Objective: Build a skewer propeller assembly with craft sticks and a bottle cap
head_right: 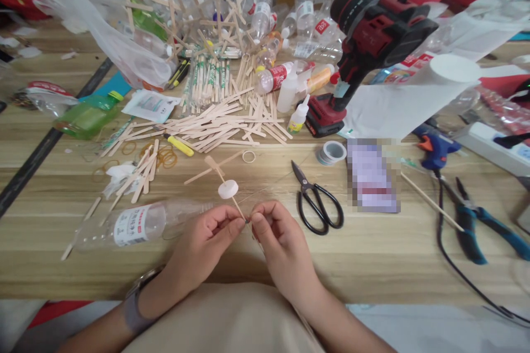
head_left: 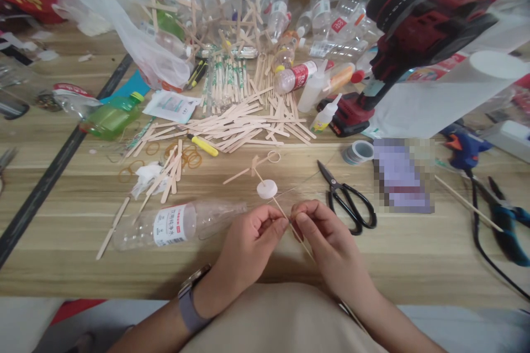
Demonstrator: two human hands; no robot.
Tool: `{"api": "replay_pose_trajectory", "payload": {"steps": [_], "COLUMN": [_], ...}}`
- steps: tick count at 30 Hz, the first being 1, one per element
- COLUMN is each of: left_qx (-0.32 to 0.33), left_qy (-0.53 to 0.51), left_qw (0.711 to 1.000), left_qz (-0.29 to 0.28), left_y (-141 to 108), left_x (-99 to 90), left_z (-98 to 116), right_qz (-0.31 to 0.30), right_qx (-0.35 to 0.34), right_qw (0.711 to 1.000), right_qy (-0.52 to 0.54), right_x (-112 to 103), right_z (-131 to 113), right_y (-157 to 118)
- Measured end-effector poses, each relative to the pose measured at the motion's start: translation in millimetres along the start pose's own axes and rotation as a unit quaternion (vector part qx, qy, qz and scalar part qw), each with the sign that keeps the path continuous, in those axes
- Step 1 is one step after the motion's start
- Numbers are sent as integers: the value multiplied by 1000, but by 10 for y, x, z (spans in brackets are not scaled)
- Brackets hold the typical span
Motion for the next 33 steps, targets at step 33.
{"api": "replay_pose_trajectory", "payload": {"steps": [33], "left_qx": [-55], "left_qy": [-160], "left_qw": [986], "left_qz": [-1], "left_y": [58], "left_x": [13], "left_z": [-190], "right_qz": [-143], "right_qx": [307], "right_qw": [896], "right_qy": [287], "right_x": [501], "right_z": [462], "right_y": [-95]}}
Point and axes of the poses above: each hand's wrist, its own y-axis towards the middle knuckle, its own x-axis out of the palm, z = x × y, the point moved 9 cm from there along y, towards the middle knuckle, and after that the axes turned 3 degrees about -z, right-handed, at the moved point
